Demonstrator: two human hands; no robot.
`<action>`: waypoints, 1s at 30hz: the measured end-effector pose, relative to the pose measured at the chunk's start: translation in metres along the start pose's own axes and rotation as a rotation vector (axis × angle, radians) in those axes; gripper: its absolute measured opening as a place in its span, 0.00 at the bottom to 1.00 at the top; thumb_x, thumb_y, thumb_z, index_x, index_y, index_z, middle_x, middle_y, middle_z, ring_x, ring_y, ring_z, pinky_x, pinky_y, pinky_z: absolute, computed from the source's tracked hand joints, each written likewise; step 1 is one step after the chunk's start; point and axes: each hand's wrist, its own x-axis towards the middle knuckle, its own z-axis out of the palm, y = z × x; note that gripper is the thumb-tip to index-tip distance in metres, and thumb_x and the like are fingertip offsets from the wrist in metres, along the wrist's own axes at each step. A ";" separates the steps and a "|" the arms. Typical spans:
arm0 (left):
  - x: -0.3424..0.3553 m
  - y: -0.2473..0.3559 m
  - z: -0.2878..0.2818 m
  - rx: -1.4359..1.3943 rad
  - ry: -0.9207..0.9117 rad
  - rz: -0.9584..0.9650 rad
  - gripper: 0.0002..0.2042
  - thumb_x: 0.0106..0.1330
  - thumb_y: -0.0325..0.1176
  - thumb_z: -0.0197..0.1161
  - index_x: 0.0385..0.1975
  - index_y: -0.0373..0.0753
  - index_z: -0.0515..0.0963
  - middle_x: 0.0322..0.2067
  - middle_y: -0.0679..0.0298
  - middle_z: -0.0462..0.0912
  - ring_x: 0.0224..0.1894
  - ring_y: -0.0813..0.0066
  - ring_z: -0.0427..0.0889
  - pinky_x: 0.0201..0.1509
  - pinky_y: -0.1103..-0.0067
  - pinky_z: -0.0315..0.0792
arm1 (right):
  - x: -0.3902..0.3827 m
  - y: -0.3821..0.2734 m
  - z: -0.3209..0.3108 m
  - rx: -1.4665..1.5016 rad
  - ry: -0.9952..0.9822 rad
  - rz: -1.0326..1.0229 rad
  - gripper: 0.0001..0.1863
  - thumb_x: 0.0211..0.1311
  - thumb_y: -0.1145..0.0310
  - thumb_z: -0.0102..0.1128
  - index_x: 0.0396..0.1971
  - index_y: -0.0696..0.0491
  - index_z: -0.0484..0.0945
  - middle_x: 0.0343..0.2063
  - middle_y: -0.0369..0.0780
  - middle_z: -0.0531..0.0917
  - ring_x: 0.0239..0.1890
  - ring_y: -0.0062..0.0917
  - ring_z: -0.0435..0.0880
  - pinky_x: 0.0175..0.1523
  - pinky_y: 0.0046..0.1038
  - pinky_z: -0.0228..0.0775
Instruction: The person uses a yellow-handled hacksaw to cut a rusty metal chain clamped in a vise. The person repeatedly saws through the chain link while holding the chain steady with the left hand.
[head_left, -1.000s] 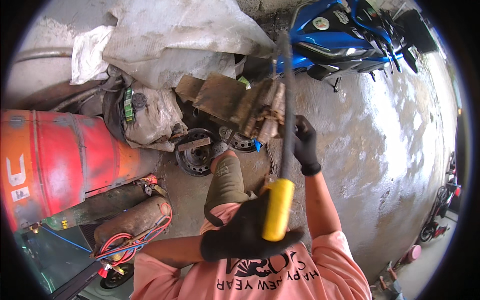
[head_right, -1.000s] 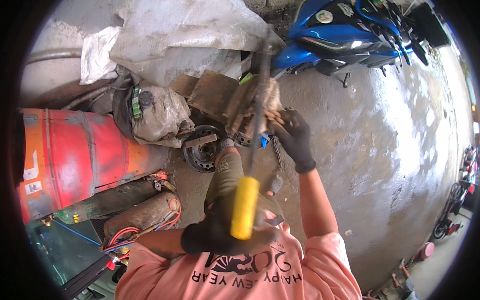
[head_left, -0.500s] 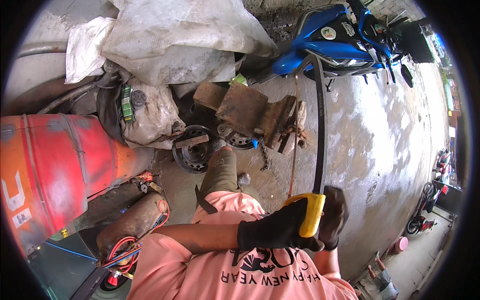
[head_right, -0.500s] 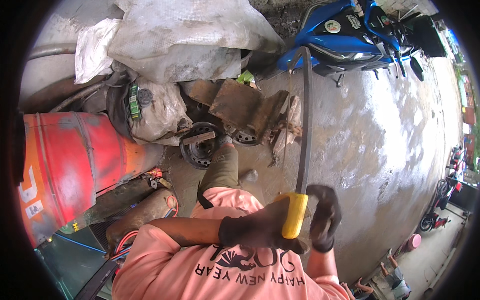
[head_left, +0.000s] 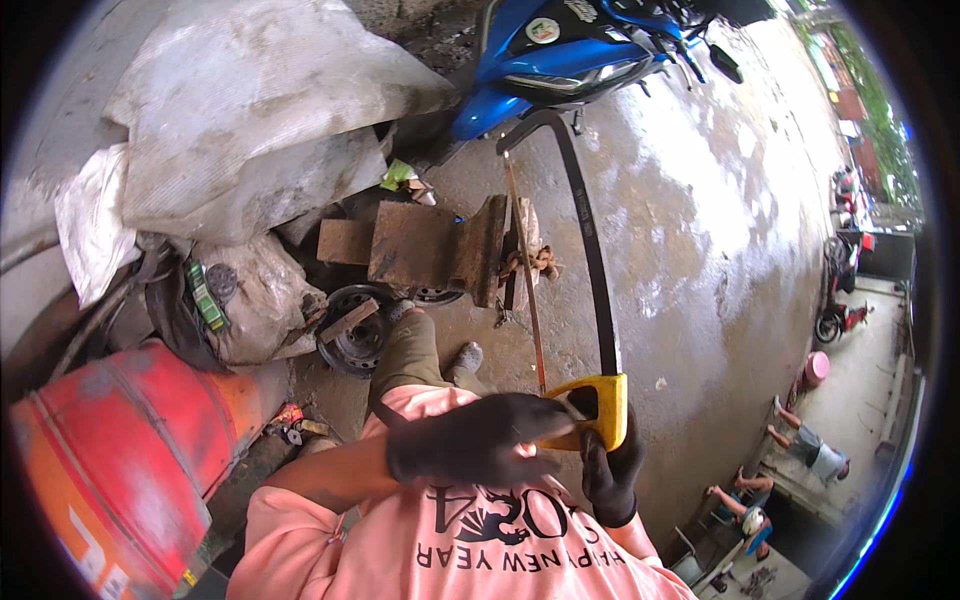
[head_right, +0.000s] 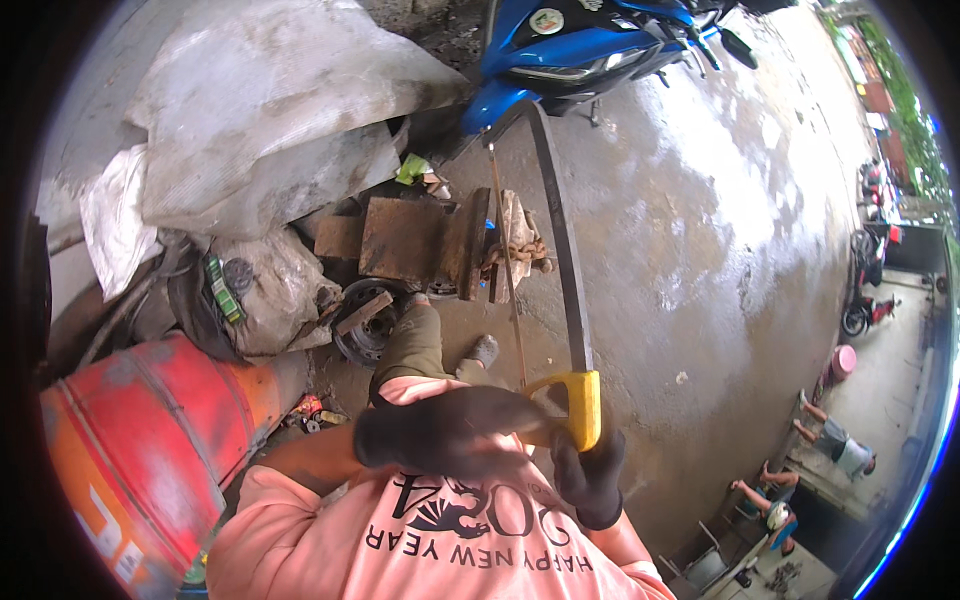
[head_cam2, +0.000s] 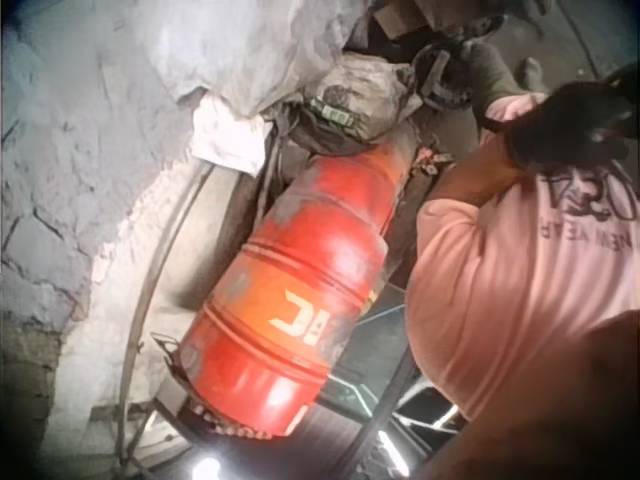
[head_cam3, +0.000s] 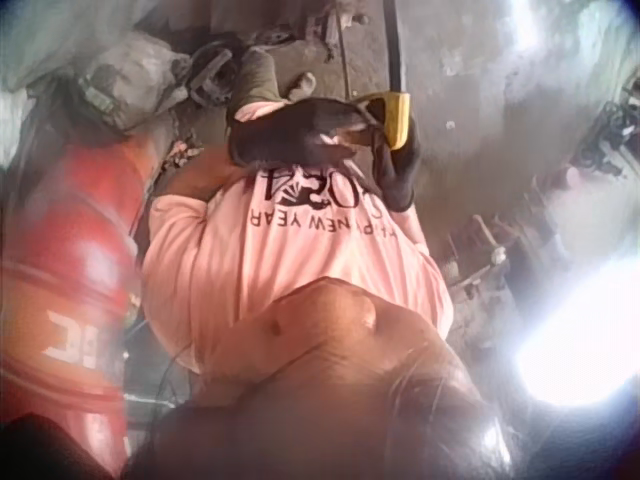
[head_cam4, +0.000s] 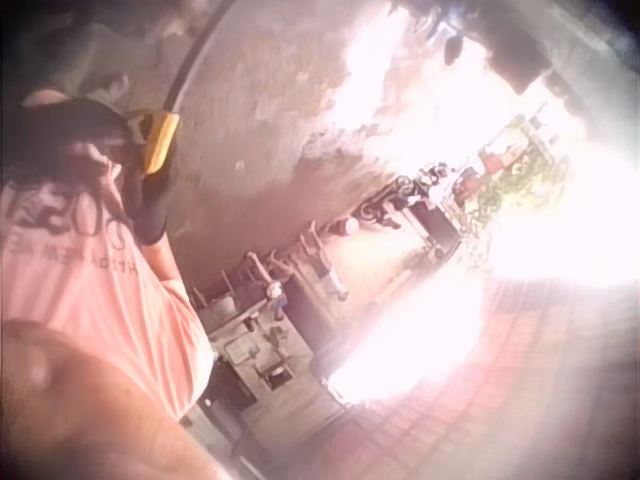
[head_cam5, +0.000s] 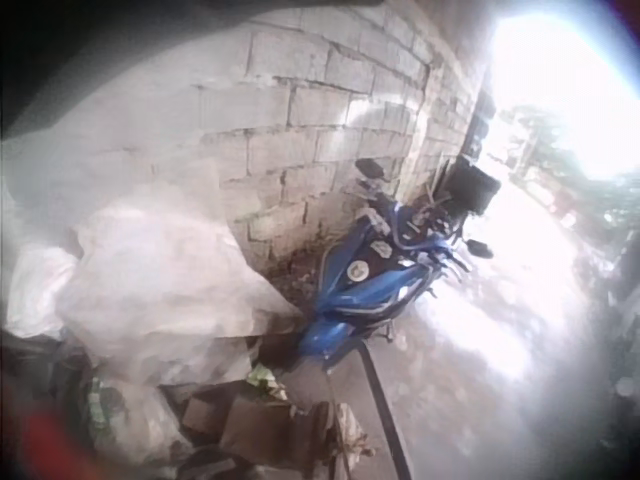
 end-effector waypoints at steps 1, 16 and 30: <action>-0.006 -0.016 -0.017 -0.027 0.031 0.068 0.15 0.66 0.33 0.72 0.48 0.33 0.82 0.38 0.51 0.88 0.40 0.50 0.89 0.43 0.65 0.82 | 0.001 -0.006 0.004 -0.015 0.011 0.004 0.20 0.67 0.69 0.61 0.54 0.64 0.79 0.38 0.40 0.86 0.37 0.22 0.83 0.44 0.27 0.76; 0.028 -0.174 -0.076 0.847 0.607 -0.119 0.45 0.72 0.47 0.61 0.79 0.26 0.45 0.77 0.33 0.51 0.78 0.31 0.52 0.82 0.49 0.44 | -0.013 -0.033 0.038 -0.240 0.066 -0.113 0.30 0.70 0.69 0.63 0.66 0.69 0.68 0.25 0.34 0.79 0.25 0.19 0.78 0.34 0.23 0.71; 0.025 -0.122 -0.084 0.590 0.470 -0.235 0.28 0.65 0.45 0.72 0.62 0.38 0.78 0.47 0.50 0.82 0.52 0.46 0.81 0.73 0.52 0.64 | 0.040 -0.078 0.070 -0.220 0.193 0.109 0.21 0.64 0.78 0.68 0.56 0.61 0.79 0.32 0.37 0.85 0.32 0.18 0.84 0.39 0.24 0.77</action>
